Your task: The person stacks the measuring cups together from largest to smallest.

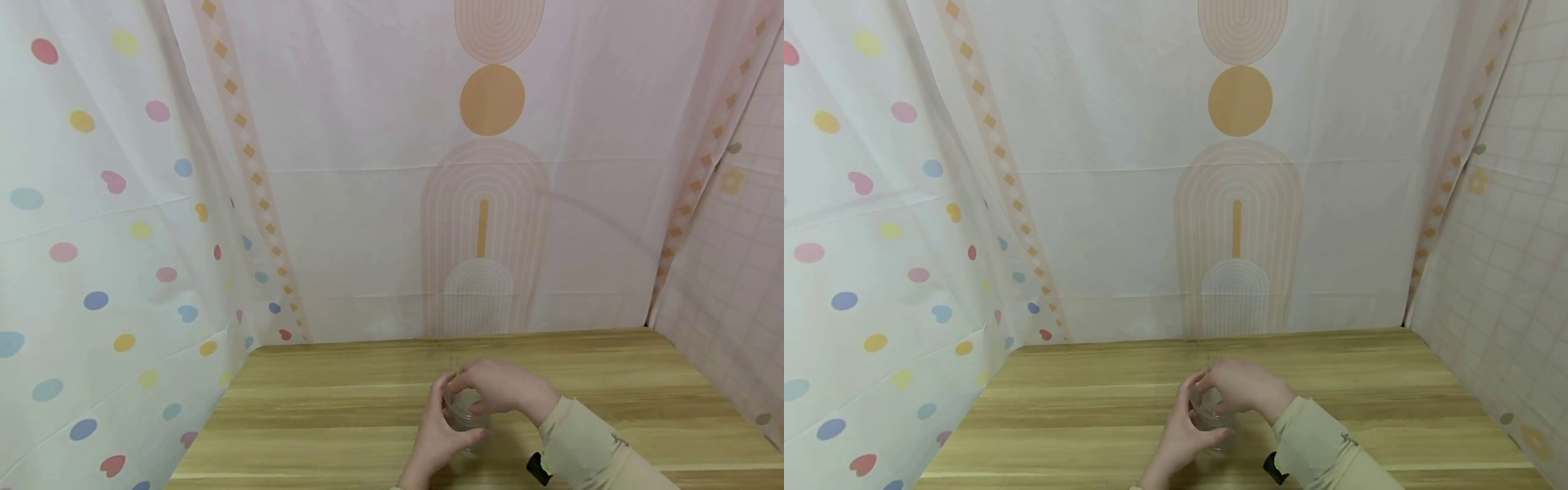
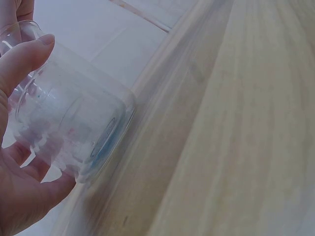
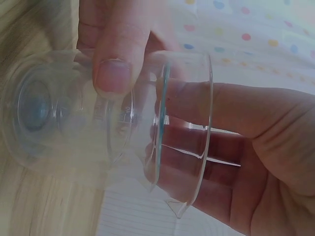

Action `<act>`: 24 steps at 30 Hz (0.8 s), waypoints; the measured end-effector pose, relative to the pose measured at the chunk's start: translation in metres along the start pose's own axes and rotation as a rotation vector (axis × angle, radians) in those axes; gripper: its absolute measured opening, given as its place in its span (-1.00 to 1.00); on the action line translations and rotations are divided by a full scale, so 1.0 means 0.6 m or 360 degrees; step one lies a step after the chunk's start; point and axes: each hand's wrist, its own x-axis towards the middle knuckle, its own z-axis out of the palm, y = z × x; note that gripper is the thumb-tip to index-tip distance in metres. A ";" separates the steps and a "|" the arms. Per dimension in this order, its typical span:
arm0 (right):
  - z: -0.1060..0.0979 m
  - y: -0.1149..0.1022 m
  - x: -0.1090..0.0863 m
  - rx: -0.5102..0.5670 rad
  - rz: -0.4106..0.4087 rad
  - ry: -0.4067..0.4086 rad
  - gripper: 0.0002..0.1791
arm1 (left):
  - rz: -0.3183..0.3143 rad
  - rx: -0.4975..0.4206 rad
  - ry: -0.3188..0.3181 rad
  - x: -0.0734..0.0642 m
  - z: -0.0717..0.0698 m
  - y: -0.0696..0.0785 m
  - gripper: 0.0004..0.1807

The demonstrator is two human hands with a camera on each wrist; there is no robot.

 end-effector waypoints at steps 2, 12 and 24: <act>0.000 0.000 0.001 -0.0032 -0.0023 0.0009 -0.64 | 0.0005 0.0000 0.0004 0.001 0.000 0.000 0.11; 0.005 -0.002 0.006 -0.0112 -0.0042 0.0037 -0.68 | 0.0027 0.0023 0.0022 0.001 0.001 0.001 0.11; 0.008 -0.010 0.007 -0.0094 -0.0017 0.0009 -0.63 | 0.0012 -0.0010 -0.0003 -0.002 0.000 0.001 0.11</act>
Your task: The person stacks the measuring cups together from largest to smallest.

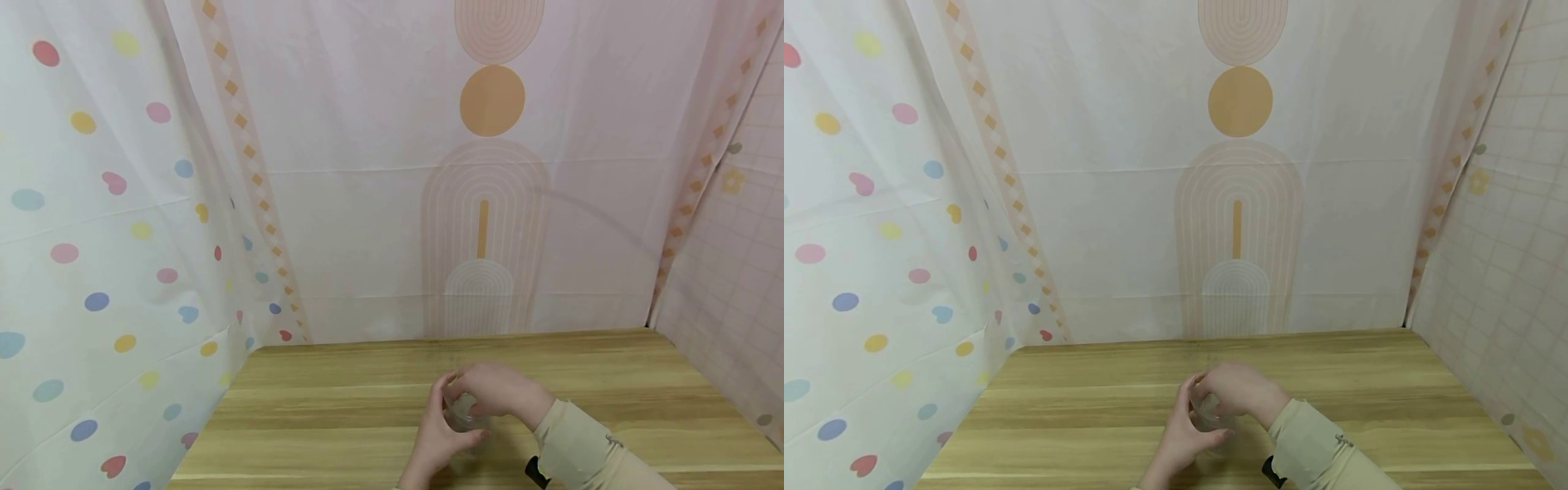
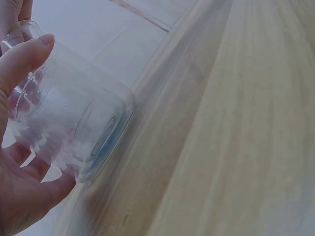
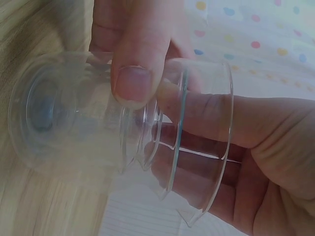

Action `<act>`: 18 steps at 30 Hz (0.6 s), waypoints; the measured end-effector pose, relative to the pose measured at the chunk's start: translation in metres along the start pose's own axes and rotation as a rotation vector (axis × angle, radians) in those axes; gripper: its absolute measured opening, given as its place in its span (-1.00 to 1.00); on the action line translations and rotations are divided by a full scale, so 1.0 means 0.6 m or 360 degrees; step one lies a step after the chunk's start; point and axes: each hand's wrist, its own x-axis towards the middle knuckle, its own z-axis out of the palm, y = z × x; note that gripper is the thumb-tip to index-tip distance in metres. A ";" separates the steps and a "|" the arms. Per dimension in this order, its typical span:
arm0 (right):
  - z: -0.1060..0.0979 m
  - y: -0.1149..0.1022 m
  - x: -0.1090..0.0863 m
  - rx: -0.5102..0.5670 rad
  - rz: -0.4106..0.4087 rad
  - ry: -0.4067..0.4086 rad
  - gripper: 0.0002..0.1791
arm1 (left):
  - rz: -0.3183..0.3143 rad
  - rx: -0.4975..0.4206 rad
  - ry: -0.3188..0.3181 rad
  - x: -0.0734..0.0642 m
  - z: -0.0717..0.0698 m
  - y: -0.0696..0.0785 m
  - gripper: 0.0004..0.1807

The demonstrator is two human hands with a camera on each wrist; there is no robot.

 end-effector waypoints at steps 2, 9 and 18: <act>0.001 0.000 0.001 0.0010 0.0006 -0.0005 -0.62 | -0.0002 -0.0002 -0.0004 0.000 0.000 0.000 0.10; 0.005 0.002 0.003 -0.0004 0.0037 -0.0018 -0.63 | -0.0001 0.0001 -0.0002 0.001 0.001 0.000 0.09; 0.012 0.006 0.005 -0.0009 0.0043 0.0007 -0.61 | 0.0014 -0.0001 -0.0005 0.001 0.002 -0.003 0.08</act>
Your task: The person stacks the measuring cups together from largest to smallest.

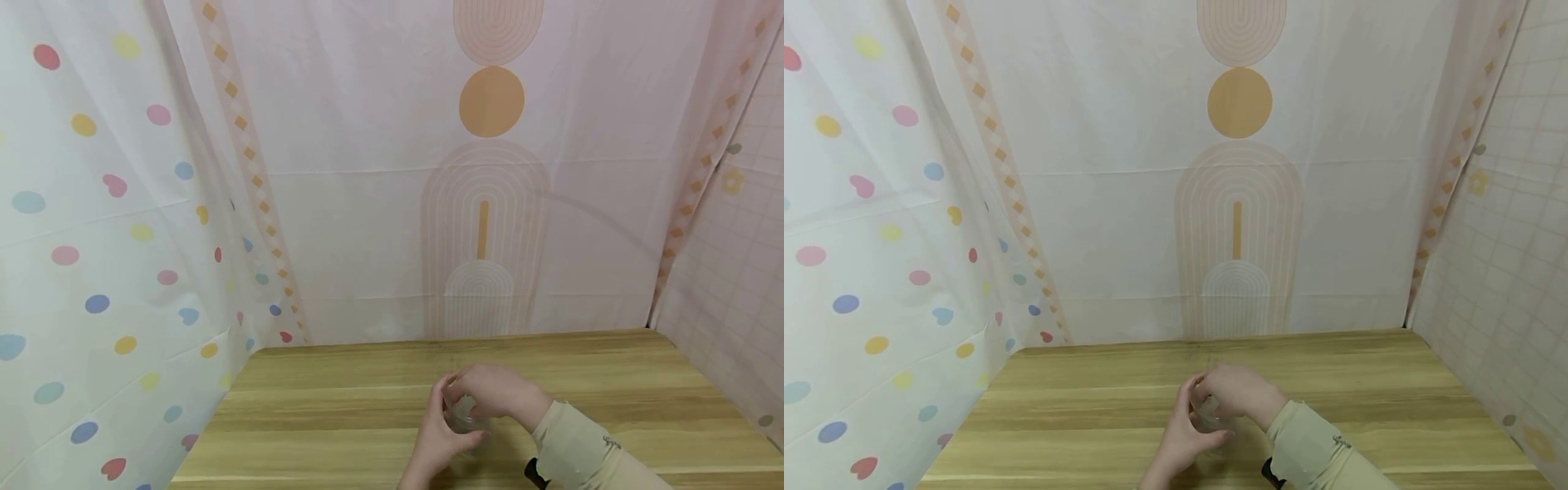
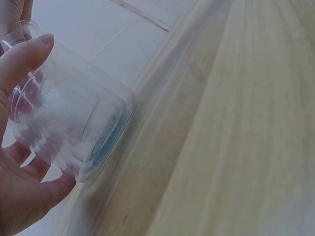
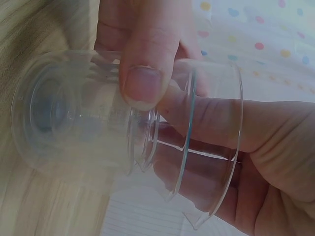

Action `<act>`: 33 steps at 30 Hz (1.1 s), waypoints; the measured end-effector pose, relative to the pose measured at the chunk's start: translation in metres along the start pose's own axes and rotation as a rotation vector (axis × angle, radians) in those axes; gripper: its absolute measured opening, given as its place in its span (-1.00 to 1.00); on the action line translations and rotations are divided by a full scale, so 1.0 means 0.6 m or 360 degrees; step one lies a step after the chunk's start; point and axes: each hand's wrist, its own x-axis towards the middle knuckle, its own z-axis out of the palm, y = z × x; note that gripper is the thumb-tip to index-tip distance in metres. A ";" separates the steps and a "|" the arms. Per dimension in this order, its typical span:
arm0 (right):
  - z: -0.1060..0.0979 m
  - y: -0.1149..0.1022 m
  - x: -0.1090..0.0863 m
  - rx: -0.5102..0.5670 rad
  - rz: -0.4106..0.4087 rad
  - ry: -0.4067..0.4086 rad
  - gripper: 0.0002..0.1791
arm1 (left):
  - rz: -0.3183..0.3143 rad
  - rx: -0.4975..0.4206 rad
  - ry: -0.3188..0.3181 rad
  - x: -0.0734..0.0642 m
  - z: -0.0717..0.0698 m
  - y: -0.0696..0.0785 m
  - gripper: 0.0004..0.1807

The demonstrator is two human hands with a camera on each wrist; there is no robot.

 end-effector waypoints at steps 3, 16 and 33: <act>-0.001 -0.002 -0.002 -0.0005 -0.0002 0.0009 -0.62 | 0.0004 0.0002 0.0002 0.000 0.000 -0.001 0.07; 0.003 0.010 -0.013 0.0099 -0.0107 0.0143 -0.61 | 0.0013 0.0001 0.0013 -0.002 0.000 -0.001 0.09; 0.005 0.016 -0.039 0.0275 0.0014 0.0289 -0.68 | -0.0044 0.0058 0.0023 0.001 0.000 -0.003 0.09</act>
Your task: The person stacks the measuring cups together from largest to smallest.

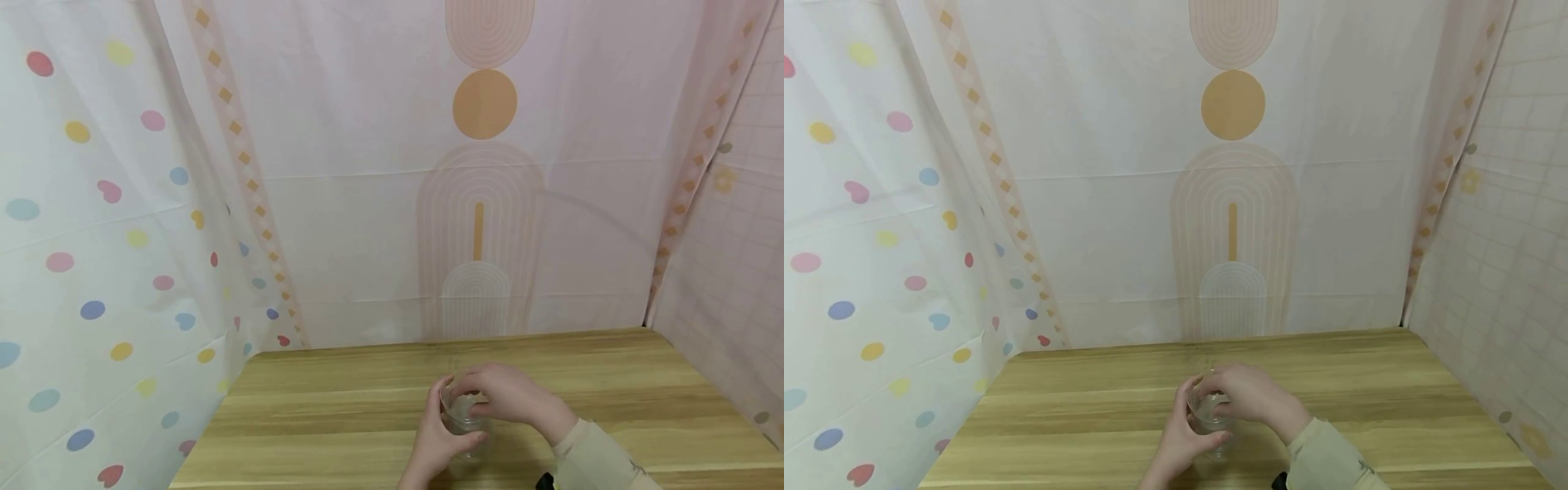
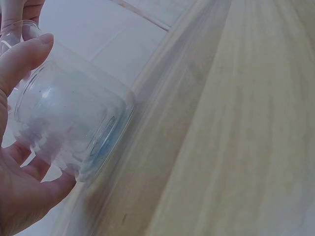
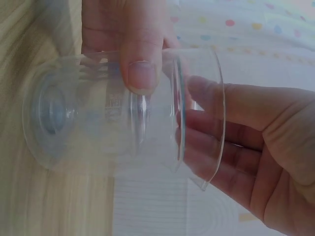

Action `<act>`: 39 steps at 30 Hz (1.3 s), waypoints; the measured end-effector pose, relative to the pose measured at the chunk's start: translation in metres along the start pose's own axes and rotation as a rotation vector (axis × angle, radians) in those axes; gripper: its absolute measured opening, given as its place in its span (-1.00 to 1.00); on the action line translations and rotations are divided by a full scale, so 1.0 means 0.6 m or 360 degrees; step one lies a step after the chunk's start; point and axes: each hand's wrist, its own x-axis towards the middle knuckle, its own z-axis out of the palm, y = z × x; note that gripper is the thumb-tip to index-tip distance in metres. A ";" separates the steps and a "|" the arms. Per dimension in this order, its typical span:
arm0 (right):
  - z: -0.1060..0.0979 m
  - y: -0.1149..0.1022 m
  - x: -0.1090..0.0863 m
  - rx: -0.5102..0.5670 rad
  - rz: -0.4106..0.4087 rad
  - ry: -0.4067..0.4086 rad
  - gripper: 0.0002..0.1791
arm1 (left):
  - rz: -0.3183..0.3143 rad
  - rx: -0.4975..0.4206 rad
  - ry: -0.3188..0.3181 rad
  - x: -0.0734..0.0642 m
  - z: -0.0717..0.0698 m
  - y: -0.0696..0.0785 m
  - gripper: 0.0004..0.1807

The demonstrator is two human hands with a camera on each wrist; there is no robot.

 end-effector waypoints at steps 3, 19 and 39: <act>0.002 0.002 -0.005 -0.0014 -0.0003 0.0044 -0.67 | 0.0007 -0.0009 0.0013 0.000 0.000 0.001 0.09; 0.014 0.009 -0.031 -0.0124 -0.0046 0.0389 -0.65 | -0.0008 0.0007 0.0032 0.000 0.001 0.003 0.11; 0.020 0.019 -0.070 -0.0125 -0.0127 0.0832 -0.51 | 0.0013 -0.0029 0.0039 -0.001 0.001 0.004 0.12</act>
